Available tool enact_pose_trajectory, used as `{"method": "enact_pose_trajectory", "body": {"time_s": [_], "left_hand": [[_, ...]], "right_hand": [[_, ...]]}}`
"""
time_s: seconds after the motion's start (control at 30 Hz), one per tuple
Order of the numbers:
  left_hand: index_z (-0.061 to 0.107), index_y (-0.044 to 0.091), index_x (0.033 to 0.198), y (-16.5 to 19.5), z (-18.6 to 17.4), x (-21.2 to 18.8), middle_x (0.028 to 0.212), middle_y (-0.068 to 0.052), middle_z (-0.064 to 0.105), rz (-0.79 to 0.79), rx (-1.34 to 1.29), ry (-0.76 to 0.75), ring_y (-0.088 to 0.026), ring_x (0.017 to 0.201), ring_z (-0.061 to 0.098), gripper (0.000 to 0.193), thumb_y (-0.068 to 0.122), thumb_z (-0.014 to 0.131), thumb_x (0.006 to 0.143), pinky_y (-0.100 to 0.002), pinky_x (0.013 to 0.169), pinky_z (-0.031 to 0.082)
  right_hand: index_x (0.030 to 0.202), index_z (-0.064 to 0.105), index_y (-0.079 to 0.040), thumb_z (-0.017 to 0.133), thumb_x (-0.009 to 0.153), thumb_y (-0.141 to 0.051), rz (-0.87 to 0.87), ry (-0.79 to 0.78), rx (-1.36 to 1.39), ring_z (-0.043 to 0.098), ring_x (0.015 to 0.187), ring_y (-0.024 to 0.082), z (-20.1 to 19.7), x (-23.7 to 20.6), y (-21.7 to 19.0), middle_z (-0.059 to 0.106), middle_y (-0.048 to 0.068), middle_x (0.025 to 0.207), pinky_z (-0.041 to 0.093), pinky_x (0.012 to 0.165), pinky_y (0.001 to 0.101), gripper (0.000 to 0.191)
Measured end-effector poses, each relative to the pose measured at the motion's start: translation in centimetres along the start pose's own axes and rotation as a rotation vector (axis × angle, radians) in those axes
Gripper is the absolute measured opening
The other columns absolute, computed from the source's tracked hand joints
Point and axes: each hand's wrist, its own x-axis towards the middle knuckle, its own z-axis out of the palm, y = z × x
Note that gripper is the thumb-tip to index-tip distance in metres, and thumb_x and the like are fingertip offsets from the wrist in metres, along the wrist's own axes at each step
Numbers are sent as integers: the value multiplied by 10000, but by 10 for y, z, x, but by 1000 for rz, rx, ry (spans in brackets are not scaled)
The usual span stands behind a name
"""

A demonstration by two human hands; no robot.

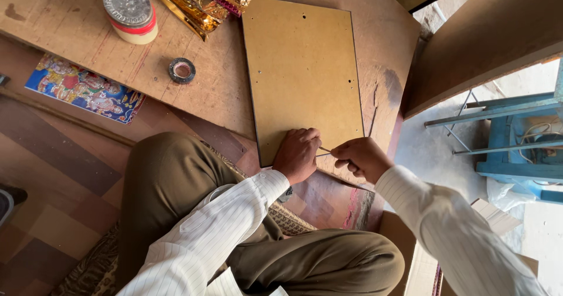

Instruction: The person sits on the floor at a low workbench and uses a screwdriver to drive screws into the back board of a decorative picture frame, working around its edges. They then lift the frame, turn it over to reveal the framed print, and place gold foil wrapping material onto the frame's front.

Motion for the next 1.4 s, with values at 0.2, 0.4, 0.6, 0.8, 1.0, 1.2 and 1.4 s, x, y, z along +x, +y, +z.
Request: {"method": "enact_pose_trajectory", "body": {"time_s": [0.2,0.4,0.6,0.8,1.0,1.2,1.4], "left_hand": [[678,-1,878,2,1,6,1038,-113,657,4,-16,2,-292,1025,631,171,-56,597,739,-424,955,449],[676,11,862,-2,6,5,1015,-105,658,-3,-21,34,-286,1017,633,150,-50,597,750,-423,954,451],[676,9,849,0,8,4,1009,-104,655,10,3,23,-279,1006,632,114,-37,614,765,-421,946,445],[670,7,854,-1,7,10,1003,-109,652,31,7,49,-286,990,628,122,-34,609,757,-424,938,444],[661,10,839,-2,9,10,994,-109,651,18,-9,46,-291,988,629,98,-38,599,780,-424,949,451],[666,4,815,-2,8,13,1008,-107,654,10,2,29,-283,983,628,96,-43,601,764,-422,946,452],[688,18,782,-4,4,10,1035,-99,658,21,11,27,-274,989,614,116,-49,598,751,-421,937,446]], "right_hand": [[926,717,-54,721,837,-154,-900,289,-1006,694,711,295,8,-31,0,683,118,812,559,581,414,134],[926,745,-80,692,854,-126,-774,161,-929,696,751,305,5,-14,4,725,118,860,563,648,422,101],[914,802,16,788,875,-178,154,-119,49,475,519,149,-11,17,-5,721,109,734,353,419,316,198],[949,799,3,801,816,-196,-109,-30,-106,541,550,185,-8,11,-3,750,119,735,421,502,351,239],[885,766,-69,683,851,-172,-628,178,-785,693,772,341,-3,-15,-5,709,127,841,562,723,477,137],[870,711,-63,652,905,-201,-714,157,-886,689,755,331,-5,-23,-11,668,98,856,566,684,459,153],[929,739,-99,678,900,-228,-661,165,-856,686,768,315,-2,-25,-18,673,71,869,557,668,449,145]]}}
